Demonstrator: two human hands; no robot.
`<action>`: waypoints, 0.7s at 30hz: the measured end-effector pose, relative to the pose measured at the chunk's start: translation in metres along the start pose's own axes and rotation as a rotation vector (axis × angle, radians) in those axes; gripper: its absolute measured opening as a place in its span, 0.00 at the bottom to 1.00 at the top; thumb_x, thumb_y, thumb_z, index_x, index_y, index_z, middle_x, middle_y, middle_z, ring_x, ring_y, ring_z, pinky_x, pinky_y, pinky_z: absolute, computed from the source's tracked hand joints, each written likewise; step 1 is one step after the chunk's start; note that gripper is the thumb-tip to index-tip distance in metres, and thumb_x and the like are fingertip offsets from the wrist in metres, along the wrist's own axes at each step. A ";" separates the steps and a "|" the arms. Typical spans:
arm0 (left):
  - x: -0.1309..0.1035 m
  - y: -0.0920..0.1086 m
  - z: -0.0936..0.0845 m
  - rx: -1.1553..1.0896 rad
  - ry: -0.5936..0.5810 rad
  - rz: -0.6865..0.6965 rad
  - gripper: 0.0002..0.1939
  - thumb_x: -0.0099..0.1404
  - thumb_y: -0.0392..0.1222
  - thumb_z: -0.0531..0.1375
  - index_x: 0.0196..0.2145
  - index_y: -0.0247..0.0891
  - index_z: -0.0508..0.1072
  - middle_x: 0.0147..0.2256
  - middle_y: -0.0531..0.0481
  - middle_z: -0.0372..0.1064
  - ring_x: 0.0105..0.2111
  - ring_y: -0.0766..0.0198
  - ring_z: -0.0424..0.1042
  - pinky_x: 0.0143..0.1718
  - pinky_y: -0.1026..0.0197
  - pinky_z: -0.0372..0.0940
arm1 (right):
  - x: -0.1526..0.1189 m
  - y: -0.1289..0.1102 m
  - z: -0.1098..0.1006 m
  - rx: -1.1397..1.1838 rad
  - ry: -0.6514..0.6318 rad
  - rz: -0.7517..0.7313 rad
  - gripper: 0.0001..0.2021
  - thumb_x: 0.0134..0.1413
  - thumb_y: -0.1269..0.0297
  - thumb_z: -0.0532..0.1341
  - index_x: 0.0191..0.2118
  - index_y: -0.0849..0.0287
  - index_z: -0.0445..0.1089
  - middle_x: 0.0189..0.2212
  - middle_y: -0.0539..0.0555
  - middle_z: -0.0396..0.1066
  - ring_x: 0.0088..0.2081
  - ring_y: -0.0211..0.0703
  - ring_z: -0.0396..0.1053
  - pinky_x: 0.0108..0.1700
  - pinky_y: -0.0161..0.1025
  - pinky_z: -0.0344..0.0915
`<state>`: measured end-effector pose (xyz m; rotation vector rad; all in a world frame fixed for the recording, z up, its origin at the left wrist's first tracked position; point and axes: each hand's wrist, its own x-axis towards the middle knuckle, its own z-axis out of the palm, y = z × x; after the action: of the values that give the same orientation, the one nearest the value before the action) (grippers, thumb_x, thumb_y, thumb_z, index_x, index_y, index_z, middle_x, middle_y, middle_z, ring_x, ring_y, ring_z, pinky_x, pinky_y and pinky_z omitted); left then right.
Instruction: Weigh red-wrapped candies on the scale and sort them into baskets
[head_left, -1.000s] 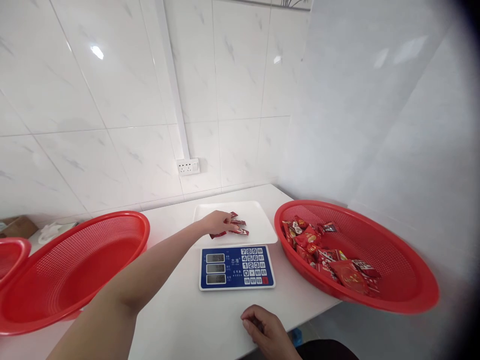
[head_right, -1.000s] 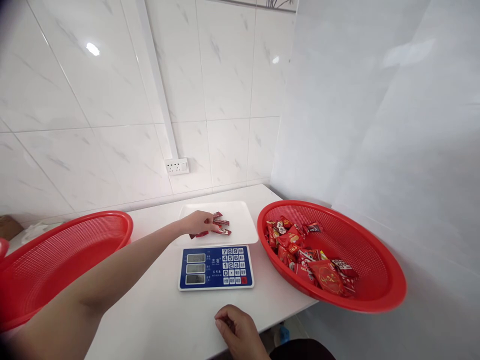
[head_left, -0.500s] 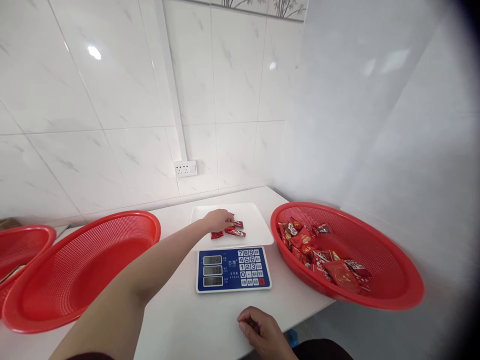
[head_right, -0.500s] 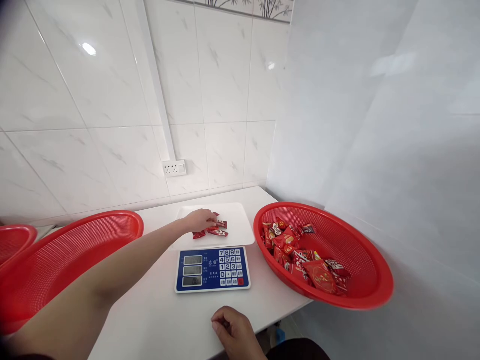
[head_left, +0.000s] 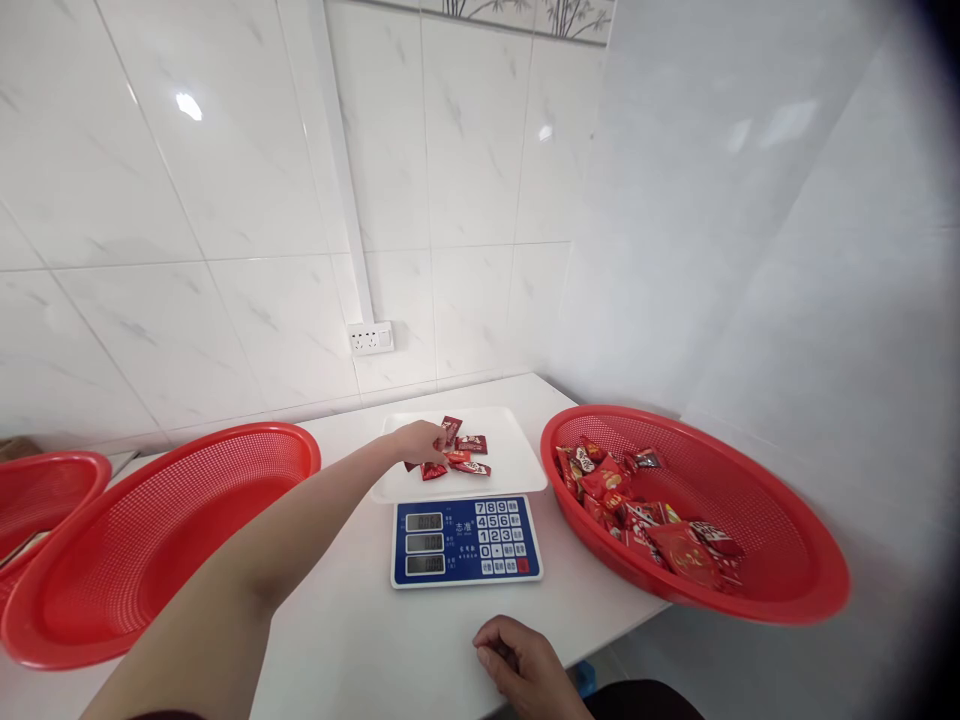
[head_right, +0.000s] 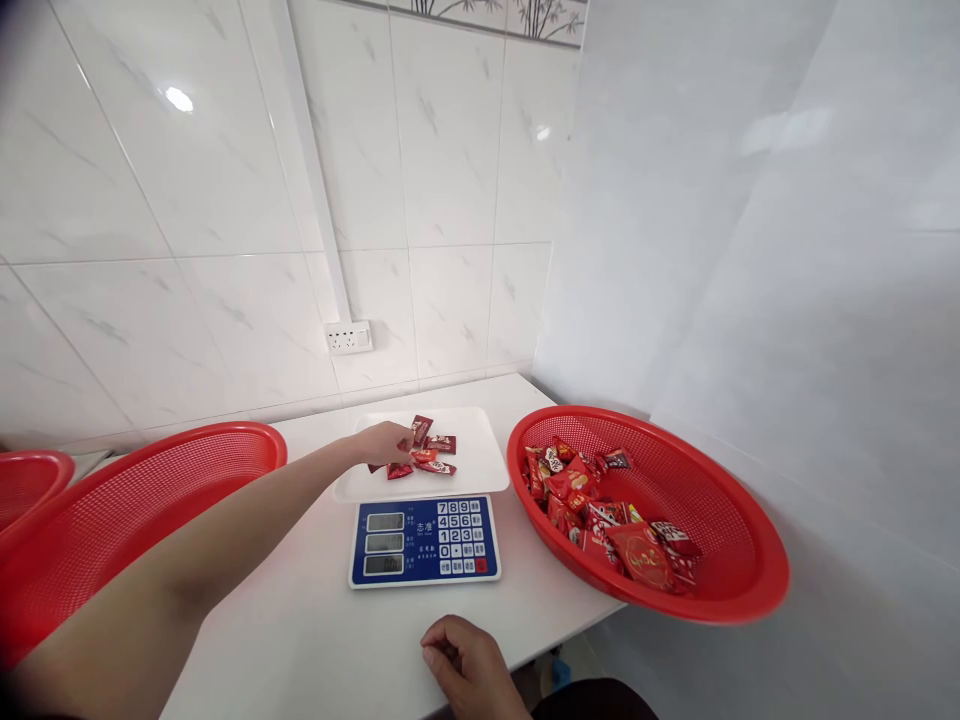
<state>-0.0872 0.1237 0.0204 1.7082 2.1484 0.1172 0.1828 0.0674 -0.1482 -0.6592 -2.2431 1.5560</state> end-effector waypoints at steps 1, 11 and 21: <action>0.000 0.000 0.002 -0.001 0.006 -0.010 0.12 0.64 0.43 0.55 0.43 0.36 0.68 0.43 0.46 0.67 0.38 0.62 0.69 0.39 0.54 0.67 | 0.000 0.001 0.000 -0.002 -0.001 0.000 0.12 0.52 0.57 0.54 0.32 0.59 0.68 0.24 0.50 0.64 0.27 0.37 0.61 0.29 0.31 0.59; 0.009 0.005 0.004 -0.005 0.148 -0.008 0.16 0.64 0.44 0.55 0.47 0.36 0.65 0.46 0.45 0.65 0.41 0.59 0.68 0.41 0.51 0.65 | 0.002 0.010 0.000 -0.034 -0.005 -0.024 0.13 0.52 0.55 0.53 0.33 0.59 0.69 0.24 0.50 0.65 0.26 0.38 0.61 0.30 0.33 0.59; -0.001 -0.021 -0.002 -0.074 0.076 -0.054 0.18 0.63 0.46 0.55 0.49 0.36 0.63 0.39 0.47 0.67 0.33 0.64 0.69 0.34 0.56 0.67 | 0.004 0.007 0.001 -0.018 0.001 0.022 0.11 0.48 0.56 0.56 0.31 0.58 0.69 0.23 0.49 0.65 0.24 0.36 0.59 0.28 0.31 0.58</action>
<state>-0.1074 0.1181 0.0158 1.6274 2.2135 0.2472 0.1803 0.0709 -0.1548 -0.6923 -2.2596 1.5472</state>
